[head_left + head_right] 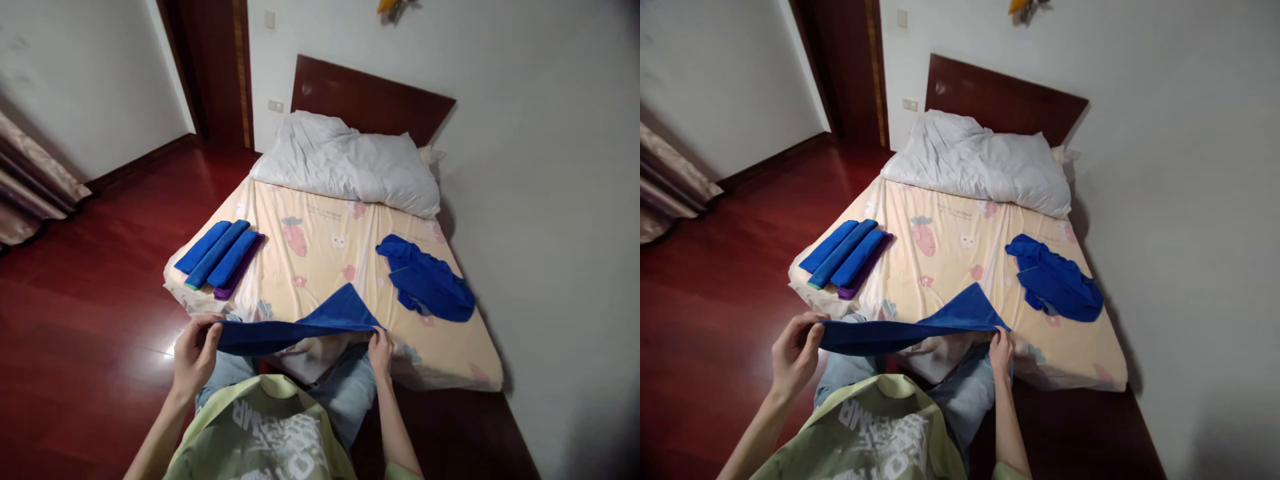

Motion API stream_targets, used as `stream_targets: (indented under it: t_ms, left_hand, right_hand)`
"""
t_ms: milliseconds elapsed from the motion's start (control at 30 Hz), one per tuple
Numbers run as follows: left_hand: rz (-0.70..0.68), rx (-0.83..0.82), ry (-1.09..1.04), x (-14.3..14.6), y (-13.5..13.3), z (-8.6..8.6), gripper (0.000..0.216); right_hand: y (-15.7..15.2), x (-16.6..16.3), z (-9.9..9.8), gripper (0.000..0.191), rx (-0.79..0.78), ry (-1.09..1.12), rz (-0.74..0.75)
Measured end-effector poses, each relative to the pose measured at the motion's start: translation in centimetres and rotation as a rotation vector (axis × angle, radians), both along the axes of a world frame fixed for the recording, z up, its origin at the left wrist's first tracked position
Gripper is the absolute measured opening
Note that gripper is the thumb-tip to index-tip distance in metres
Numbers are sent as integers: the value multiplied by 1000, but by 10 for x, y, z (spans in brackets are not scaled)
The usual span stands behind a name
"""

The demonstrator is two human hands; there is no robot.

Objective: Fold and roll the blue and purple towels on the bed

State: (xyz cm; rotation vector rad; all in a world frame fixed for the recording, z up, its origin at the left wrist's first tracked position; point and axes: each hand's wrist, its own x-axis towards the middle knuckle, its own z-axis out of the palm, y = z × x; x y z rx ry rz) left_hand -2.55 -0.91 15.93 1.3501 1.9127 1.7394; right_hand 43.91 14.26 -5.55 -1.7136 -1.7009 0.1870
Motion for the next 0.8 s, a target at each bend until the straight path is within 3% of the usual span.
stream_targets:
  t_ms: [100, 200, 267, 367, 467, 533, 633, 800]
  left_hand:
    - [106, 5, -69, -17, -2, 2, 33]
    - [180, 12, -89, -45, 13, 5, 38]
    - [174, 23, -75, -71, 34, 8, 38]
    - [109, 46, -64, -108, 77, 13, 36]
    - [33, 32, -81, -130, 123, 16, 33]
    - [7, 51, -122, -134, 148, 18, 33]
    - [16, 129, -217, -130, 174, 24, 34]
    - [-30, 114, -235, -115, 188, 43, 29]
  right_hand:
    - [4, 9, 31, 42, 62, 68, -159]
    - [13, 22, 82, 48, 135, 91, -219]
    - [21, 31, 121, 49, 116, 86, -118]
    - [32, 40, 175, 51, -94, 99, 150]
    - [36, 44, 208, 58, -324, 127, 296]
    - [32, 46, 217, 60, -480, 143, 371]
    - [22, 50, 212, 59, -601, 173, 439]
    - [9, 56, 184, 47, -434, 191, 376]
